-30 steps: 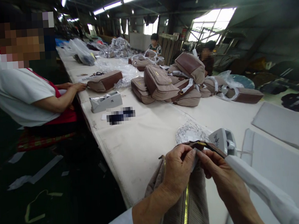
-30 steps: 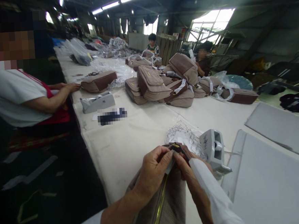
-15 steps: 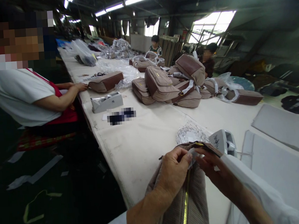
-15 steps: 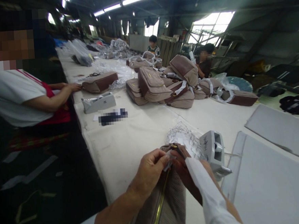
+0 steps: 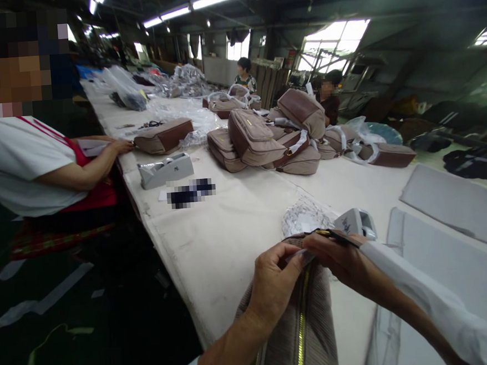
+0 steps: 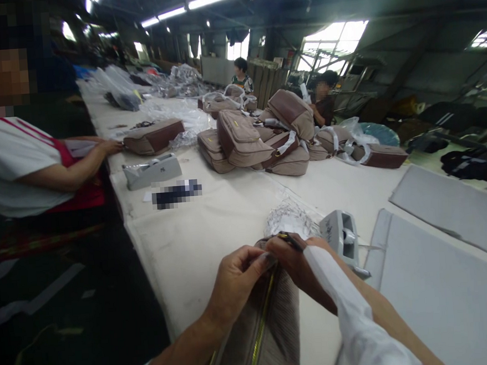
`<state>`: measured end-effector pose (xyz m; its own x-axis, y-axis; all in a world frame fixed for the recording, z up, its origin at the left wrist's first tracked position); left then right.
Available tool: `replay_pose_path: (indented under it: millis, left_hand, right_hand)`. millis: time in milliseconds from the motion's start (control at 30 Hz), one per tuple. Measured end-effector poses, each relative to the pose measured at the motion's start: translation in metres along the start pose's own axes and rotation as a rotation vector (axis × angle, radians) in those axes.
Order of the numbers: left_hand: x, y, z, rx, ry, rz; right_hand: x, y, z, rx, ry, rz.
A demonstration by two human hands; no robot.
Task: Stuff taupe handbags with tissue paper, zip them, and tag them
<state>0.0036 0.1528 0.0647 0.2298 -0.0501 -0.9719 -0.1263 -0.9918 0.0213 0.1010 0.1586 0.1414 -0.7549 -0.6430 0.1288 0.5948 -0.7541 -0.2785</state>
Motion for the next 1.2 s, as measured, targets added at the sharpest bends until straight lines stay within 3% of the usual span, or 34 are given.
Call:
replay_pose_path:
  millis: [100, 333, 600, 833, 1000, 1200]
  left_hand:
    - [0.000, 0.000, -0.001, -0.009, 0.029, -0.019]
    - [-0.034, 0.007, 0.000, -0.051, -0.338, -0.256]
    - [-0.003, 0.004, 0.001, -0.029, -0.010, -0.050]
    - [-0.009, 0.002, 0.000, -0.054, -0.094, -0.063]
    - [0.003, 0.006, -0.003, -0.013, 0.063, 0.018]
    - [0.003, 0.008, 0.004, -0.083, 0.062, -0.046]
  right_hand:
    - [0.001, -0.002, -0.004, 0.089, 0.048, -0.001]
    - [0.006, -0.014, 0.006, 0.179, -0.172, -0.002]
    - [0.009, -0.013, 0.007, 0.183, -0.212, -0.064]
    - [0.007, -0.017, 0.009, 0.273, -0.233, -0.133]
    - [0.008, -0.016, 0.014, 0.196, -0.306, -0.125]
    - [0.011, -0.014, 0.012, 0.083, -0.293, -0.056]
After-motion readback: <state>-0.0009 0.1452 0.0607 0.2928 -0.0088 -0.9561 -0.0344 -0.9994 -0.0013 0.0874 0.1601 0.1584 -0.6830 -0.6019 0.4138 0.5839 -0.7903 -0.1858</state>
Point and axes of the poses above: each hand's wrist, its own y-axis away from the middle knuckle, its own z-axis out of the back of the hand, x = y × z, the point moved 9 cm from there along -y, towards the middle knuckle
